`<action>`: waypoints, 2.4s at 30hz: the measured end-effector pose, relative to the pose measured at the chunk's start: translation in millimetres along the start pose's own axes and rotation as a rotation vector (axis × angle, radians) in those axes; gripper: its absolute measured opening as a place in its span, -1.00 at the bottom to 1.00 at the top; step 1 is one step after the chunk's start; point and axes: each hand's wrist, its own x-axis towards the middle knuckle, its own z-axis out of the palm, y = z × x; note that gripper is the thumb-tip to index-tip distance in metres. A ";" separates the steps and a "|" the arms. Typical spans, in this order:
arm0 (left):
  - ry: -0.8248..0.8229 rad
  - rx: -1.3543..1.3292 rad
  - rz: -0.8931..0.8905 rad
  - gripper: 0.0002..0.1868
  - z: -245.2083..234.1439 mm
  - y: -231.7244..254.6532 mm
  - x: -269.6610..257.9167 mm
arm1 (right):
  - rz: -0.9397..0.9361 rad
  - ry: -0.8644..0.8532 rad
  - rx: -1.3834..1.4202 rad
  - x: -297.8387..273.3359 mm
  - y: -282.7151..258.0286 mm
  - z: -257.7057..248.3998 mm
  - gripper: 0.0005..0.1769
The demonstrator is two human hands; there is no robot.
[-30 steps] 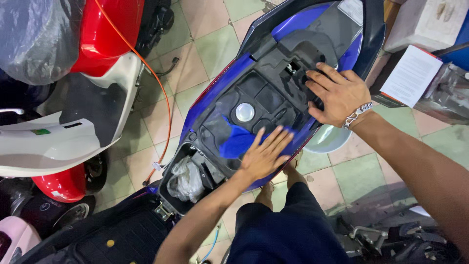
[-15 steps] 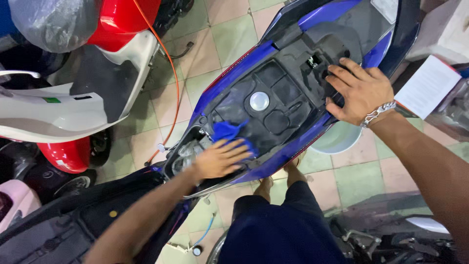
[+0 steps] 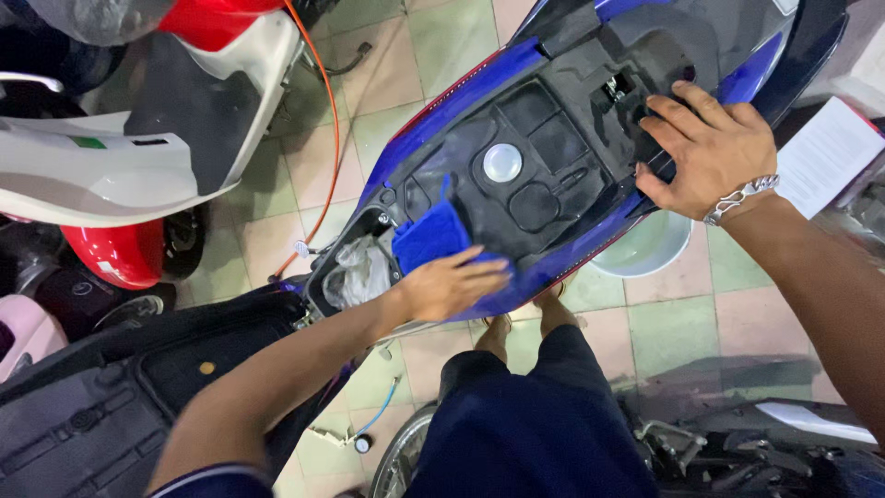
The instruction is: The person checks the tire pressure of a motorcycle with a gauge, then opens the seat and uses a blue cloth with water from a bucket to wipe the interior compartment, the chain guard, and the exterior body panels.
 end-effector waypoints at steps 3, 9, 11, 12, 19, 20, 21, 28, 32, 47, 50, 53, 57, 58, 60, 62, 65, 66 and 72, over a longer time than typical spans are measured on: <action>-0.072 0.001 0.042 -0.27 1.6 6.8 -34.1 | 0.002 0.017 0.016 -1.5 0.0 2.6 -0.55; 0.102 -0.228 -0.081 -0.18 26.2 19.7 5.8 | 0.001 0.037 0.064 -3.0 1.0 5.8 -0.57; 0.203 -0.254 -0.225 -0.16 33.0 44.5 57.6 | 0.008 0.007 0.042 -3.8 -2.3 4.5 -0.53; 0.229 -0.216 -0.280 -0.16 33.6 44.7 81.9 | 0.012 -0.001 0.014 -0.4 1.7 3.7 -0.51; 0.051 -0.256 -0.046 -0.24 16.1 -8.0 -48.4 | 0.016 0.008 0.028 5.1 2.3 -1.8 -0.53; 0.063 -0.265 -0.042 -0.28 17.6 -11.6 -49.4 | 0.017 0.013 0.049 4.8 0.4 -2.9 -0.53; 0.076 -0.273 -0.037 -0.31 19.2 -15.5 -49.0 | 0.017 0.019 0.071 3.8 -1.2 -4.1 -0.54; 0.346 -0.321 -0.628 -0.39 0.9 -41.8 -27.1 | 0.023 -0.003 0.029 7.2 -3.2 -4.3 -0.57; 0.480 -0.264 -0.808 -0.39 -2.7 -49.0 3.5 | 0.015 -0.021 0.022 11.7 -3.0 -9.2 -0.57; 0.866 -0.215 -0.819 -0.66 -20.6 -114.8 41.8 | -0.053 0.048 -0.084 25.7 -13.6 -23.7 -0.65; 0.749 -0.200 -0.919 -0.61 -10.0 -103.4 17.7 | -0.043 0.025 -0.078 26.7 -14.1 -29.7 -0.64; 0.728 -0.214 -0.995 -0.63 3.5 -91.9 -8.8 | -0.045 0.002 -0.107 26.0 -16.1 -30.4 -0.62; 0.620 -0.325 -0.920 -0.66 13.2 -87.5 -66.0 | -0.047 0.022 -0.099 18.7 -8.7 -20.8 -0.62; 0.576 -0.354 -0.895 -0.66 11.9 -95.0 -76.8 | -0.029 0.018 -0.048 18.6 -8.8 -14.5 -0.60; 0.542 -0.381 -0.935 -0.72 9.9 -111.1 -76.1 | 0.005 -0.003 0.044 12.2 -5.1 -6.7 -0.56; 0.655 -0.471 -0.950 -0.72 4.9 -120.7 -61.6 | 0.023 -0.024 0.027 4.8 -4.8 -3.3 -0.56; 0.915 -0.589 -0.876 -0.70 -0.7 -129.9 -17.5 | 0.009 -0.033 -0.003 10.3 3.7 0.5 -0.53; 0.917 -0.559 -0.835 -0.74 -0.1 -130.1 -7.7 | -0.011 -0.043 0.003 8.4 0.3 0.6 -0.51; 0.414 -0.511 -0.816 -0.74 -6.9 -142.1 -54.1 | 0.007 -0.018 0.031 10.2 0.4 -7.1 -0.60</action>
